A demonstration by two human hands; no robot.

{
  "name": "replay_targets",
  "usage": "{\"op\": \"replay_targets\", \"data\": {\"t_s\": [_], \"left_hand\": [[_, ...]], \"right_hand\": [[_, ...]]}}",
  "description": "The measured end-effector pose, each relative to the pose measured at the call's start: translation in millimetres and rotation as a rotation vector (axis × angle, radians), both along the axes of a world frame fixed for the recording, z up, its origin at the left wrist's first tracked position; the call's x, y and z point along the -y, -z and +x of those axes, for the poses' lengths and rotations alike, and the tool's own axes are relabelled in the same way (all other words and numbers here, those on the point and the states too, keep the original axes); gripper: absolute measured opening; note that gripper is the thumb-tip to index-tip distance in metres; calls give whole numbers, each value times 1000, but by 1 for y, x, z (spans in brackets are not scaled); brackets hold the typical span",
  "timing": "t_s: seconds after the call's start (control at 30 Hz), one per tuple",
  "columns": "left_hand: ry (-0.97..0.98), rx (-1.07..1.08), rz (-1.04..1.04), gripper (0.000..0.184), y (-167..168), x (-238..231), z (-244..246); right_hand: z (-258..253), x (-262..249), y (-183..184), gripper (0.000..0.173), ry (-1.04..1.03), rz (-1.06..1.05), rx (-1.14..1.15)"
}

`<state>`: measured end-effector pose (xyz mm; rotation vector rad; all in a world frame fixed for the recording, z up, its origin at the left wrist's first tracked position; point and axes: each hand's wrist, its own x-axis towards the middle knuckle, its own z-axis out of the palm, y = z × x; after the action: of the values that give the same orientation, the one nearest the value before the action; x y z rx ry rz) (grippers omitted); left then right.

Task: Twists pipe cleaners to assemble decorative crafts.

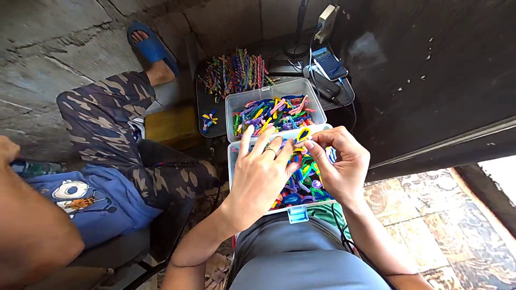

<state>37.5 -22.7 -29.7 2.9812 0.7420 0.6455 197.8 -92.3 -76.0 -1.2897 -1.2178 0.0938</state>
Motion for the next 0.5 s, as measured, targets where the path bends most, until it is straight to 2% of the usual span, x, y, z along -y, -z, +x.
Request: {"op": "replay_targets", "data": {"t_s": [0.1, 0.2, 0.37, 0.5], "left_hand": [[135, 175, -204, 34, 8, -2, 6], [155, 360, -253, 26, 14, -1, 10], [203, 434, -404, 28, 8, -1, 6], [234, 440, -519, 27, 5, -3, 5]], "right_hand": [[0, 3, -4, 9, -144, -27, -175], [1, 3, -6, 3, -292, -18, -400], [7, 2, -5, 6, -472, 45, -639], [5, 2, -5, 10, -480, 85, -623]]}}
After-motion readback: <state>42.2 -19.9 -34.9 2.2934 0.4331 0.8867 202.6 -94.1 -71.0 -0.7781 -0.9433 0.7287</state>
